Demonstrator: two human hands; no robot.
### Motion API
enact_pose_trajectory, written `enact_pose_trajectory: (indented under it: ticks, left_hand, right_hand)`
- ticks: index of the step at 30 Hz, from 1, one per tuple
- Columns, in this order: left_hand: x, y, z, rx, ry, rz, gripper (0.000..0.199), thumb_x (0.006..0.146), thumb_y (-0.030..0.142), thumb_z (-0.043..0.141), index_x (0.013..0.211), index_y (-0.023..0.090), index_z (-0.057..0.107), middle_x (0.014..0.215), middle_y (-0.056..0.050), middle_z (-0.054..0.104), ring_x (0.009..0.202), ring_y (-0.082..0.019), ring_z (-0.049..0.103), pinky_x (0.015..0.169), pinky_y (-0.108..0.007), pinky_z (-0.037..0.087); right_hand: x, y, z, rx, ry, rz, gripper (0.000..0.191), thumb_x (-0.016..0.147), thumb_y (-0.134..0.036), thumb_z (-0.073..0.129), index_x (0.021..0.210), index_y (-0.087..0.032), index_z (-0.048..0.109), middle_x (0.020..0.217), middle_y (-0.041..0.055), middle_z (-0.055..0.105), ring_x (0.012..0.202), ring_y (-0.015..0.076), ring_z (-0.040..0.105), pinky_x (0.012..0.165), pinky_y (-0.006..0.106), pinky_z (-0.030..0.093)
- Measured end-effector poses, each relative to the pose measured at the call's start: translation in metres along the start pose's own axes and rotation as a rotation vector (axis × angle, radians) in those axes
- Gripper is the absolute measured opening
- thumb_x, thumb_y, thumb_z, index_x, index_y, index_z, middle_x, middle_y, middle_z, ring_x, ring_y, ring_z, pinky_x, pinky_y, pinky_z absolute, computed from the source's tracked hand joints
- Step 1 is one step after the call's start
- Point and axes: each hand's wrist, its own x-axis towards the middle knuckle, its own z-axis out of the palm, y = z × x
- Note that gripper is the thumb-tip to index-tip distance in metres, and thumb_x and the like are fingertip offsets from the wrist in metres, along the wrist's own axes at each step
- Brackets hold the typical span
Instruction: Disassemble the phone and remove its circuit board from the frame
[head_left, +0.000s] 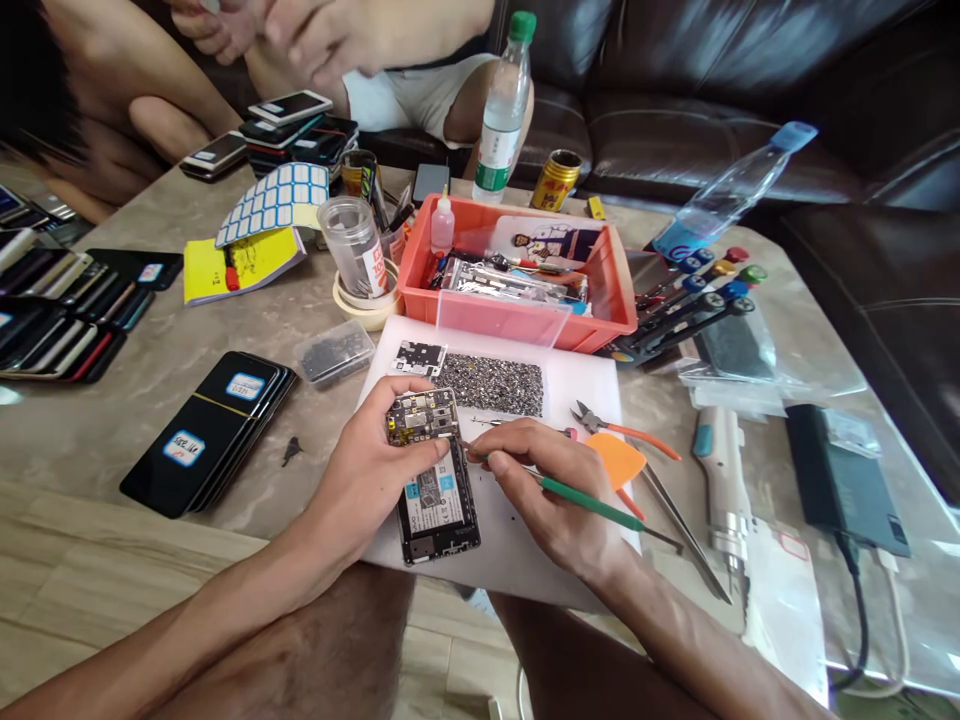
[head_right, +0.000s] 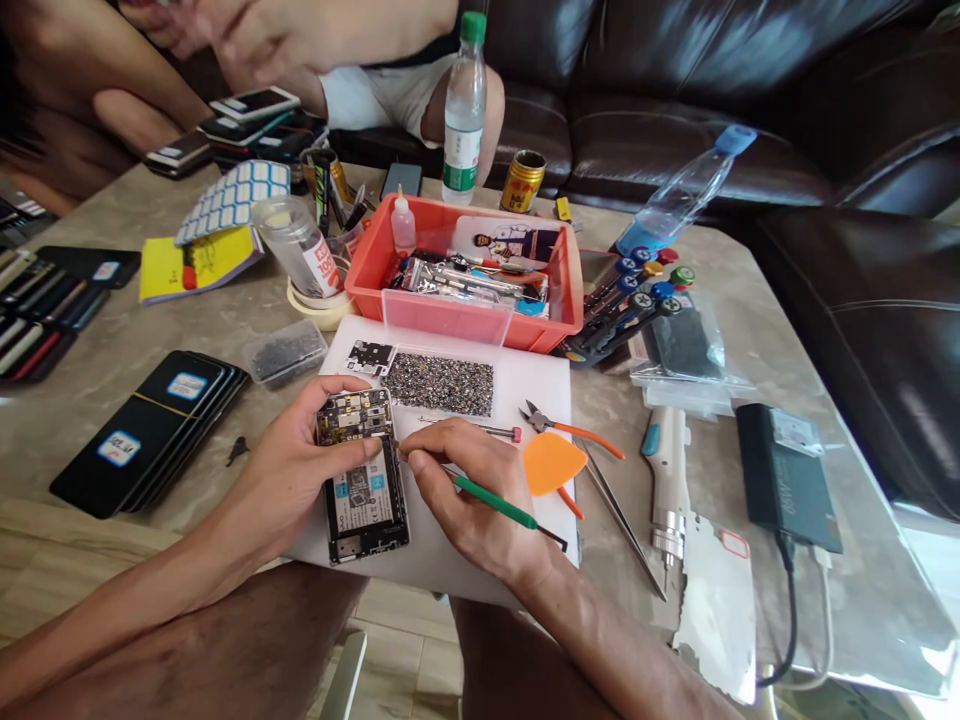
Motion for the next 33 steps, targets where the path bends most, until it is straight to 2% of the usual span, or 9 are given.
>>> enact_pose_trajectory:
  ticks: [3,9,15,18,21,29,33]
  left_hand:
    - [0.0007,-0.0005,0.0003,-0.004,0.000,-0.005,0.052,0.078,0.022,0.082,0.125,0.030,0.060,0.096,0.003,0.069,0.080,-0.016,0.062,0.068,-0.026,0.054]
    - [-0.0005,-0.0029,-0.0001,-0.056,-0.009,-0.025,0.052,0.078,0.022,0.083,0.124,0.031,0.060,0.095,0.004,0.069,0.078,-0.015,0.062,0.067,-0.026,0.055]
    - [-0.0018,-0.0004,0.0012,-0.059,-0.012,-0.032,0.052,0.078,0.021,0.083,0.124,0.031,0.060,0.091,0.003,0.068,0.077,-0.015,0.062,0.067,-0.025,0.054]
    - [-0.0026,0.0015,0.0043,-0.138,-0.064,-0.104,0.056,0.076,0.023,0.085,0.125,0.029,0.058,0.090,0.003,0.068,0.074,-0.015,0.062,0.064,-0.025,0.052]
    - [-0.0032,0.0025,0.0066,-0.215,-0.112,-0.166,0.053,0.075,0.024,0.086,0.120,0.026,0.059,0.089,0.002,0.069,0.073,-0.014,0.061,0.064,-0.024,0.052]
    - [-0.0018,0.0004,0.0035,-0.177,-0.037,-0.127,0.056,0.075,0.023,0.085,0.124,0.029,0.058,0.087,0.004,0.067,0.072,-0.015,0.059,0.063,-0.026,0.053]
    - [-0.0002,-0.0004,0.0033,-0.126,-0.009,-0.076,0.056,0.076,0.022,0.083,0.128,0.028,0.062,0.097,0.002,0.070,0.083,-0.017,0.063,0.073,-0.028,0.054]
  right_hand:
    - [0.0006,-0.0008,0.0015,-0.021,0.035,-0.005,0.013,0.101,-0.017,0.062,0.102,-0.022,0.075,0.091,0.0031,0.080,0.084,0.0155,0.075,0.075,0.028,0.062]
    - [0.0006,0.0005,0.0021,-0.104,0.030,0.001,0.013,0.101,-0.020,0.064,0.102,-0.021,0.077,0.093,0.0043,0.082,0.086,0.0173,0.078,0.078,0.030,0.065]
    - [-0.0007,-0.0019,-0.0025,-0.146,-0.050,-0.143,0.017,0.103,-0.020,0.065,0.115,-0.019,0.077,0.105,0.0070,0.082,0.094,0.0185,0.079,0.085,0.029,0.068]
    - [-0.0020,0.0010,-0.0004,-0.173,0.010,-0.204,0.018,0.104,-0.021,0.065,0.116,-0.018,0.077,0.106,0.0084,0.082,0.095,0.0171,0.079,0.086,0.026,0.068]
    - [-0.0026,0.0045,0.0022,-0.178,0.048,-0.220,0.019,0.105,-0.022,0.064,0.118,-0.018,0.076,0.107,0.0093,0.081,0.096,0.0177,0.079,0.086,0.028,0.068]
    - [-0.0017,0.0016,-0.0010,-0.154,-0.008,-0.257,0.017,0.101,-0.016,0.064,0.112,-0.018,0.077,0.101,0.0065,0.080,0.089,0.0148,0.077,0.079,0.023,0.066]
    - [-0.0014,0.0028,0.0000,-0.217,-0.012,-0.283,0.017,0.101,-0.015,0.064,0.112,-0.018,0.076,0.102,0.0077,0.080,0.088,0.0156,0.077,0.081,0.024,0.066]
